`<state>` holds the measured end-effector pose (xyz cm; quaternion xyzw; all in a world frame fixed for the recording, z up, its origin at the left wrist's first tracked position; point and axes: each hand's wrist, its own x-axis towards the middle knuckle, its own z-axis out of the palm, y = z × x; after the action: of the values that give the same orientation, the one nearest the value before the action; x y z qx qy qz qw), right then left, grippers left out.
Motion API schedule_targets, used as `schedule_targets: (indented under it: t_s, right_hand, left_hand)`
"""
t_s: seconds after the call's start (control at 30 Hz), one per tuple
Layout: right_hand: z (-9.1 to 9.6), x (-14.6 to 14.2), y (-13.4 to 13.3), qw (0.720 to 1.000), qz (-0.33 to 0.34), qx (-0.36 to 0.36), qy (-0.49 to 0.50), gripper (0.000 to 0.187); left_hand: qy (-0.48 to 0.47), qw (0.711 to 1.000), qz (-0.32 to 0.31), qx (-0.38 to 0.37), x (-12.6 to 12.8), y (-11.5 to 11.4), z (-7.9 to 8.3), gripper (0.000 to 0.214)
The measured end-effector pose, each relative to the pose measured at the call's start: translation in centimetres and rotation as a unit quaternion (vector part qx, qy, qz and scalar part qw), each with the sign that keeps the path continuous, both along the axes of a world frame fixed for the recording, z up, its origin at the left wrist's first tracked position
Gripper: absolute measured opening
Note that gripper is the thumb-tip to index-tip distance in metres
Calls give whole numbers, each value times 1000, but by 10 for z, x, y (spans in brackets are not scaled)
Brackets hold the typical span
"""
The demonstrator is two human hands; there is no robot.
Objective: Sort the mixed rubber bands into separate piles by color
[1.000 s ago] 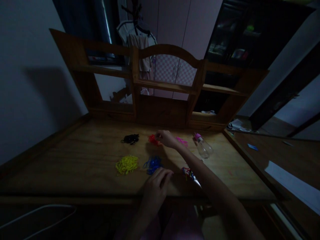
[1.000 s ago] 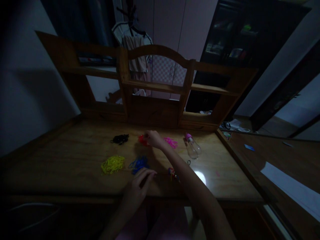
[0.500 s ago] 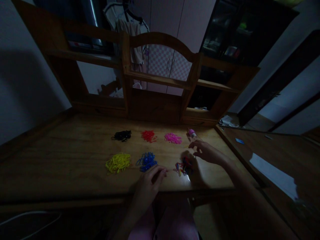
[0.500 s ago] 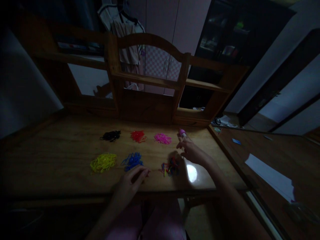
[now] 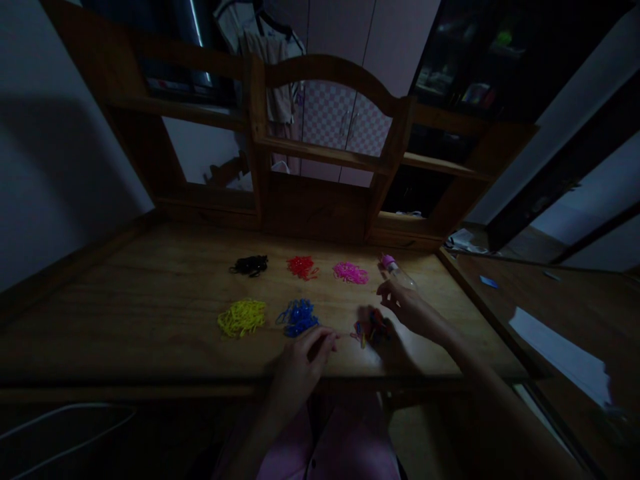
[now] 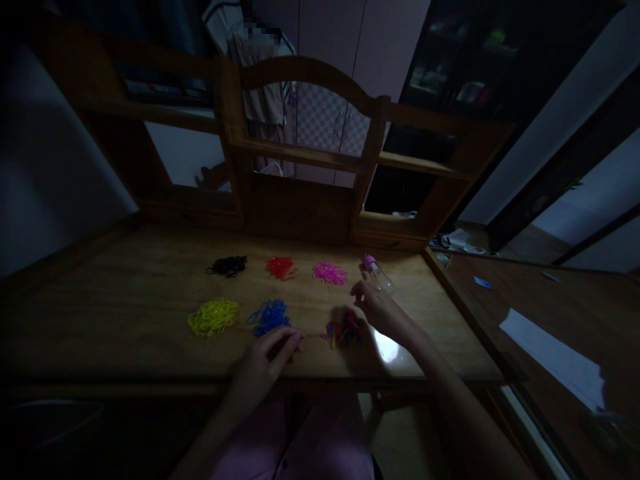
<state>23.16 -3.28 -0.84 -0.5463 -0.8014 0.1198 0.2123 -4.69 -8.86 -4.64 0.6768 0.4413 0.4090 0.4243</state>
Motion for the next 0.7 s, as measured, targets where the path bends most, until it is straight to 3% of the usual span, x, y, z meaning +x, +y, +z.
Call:
schedule_targets:
  t_s: [0.1,0.2,0.33,0.43,0.5,0.57,0.7]
  right_hand:
    - [21,-55,16,997,42,55,29,13]
    - [32,-128,55,988,127,49,72,13]
    - [21,-219,121,983,172,8,64,14]
    - [9,-261,151,981,185,-4,57,13]
    - [8,-268,158,980,189,-2,60,12]
    - [16,-256,156,980,185,12,73,12]
    - [52,-182,122,970,168,112,136,15]
  left_hand:
    - [19,1000,6,7,2,1,-1,22]
    - [39,999,11,17,3,1,-3,19]
    - [45,999,8,27,0,2,-5,22]
    - [49,998,18,28,-2,2,-7,22]
    - [51,998,15,30,-2,1,-7,22]
    - [52,998,13,33,-2,0,-7,21]
    - [51,998,23,21,-1,-1,-4,23]
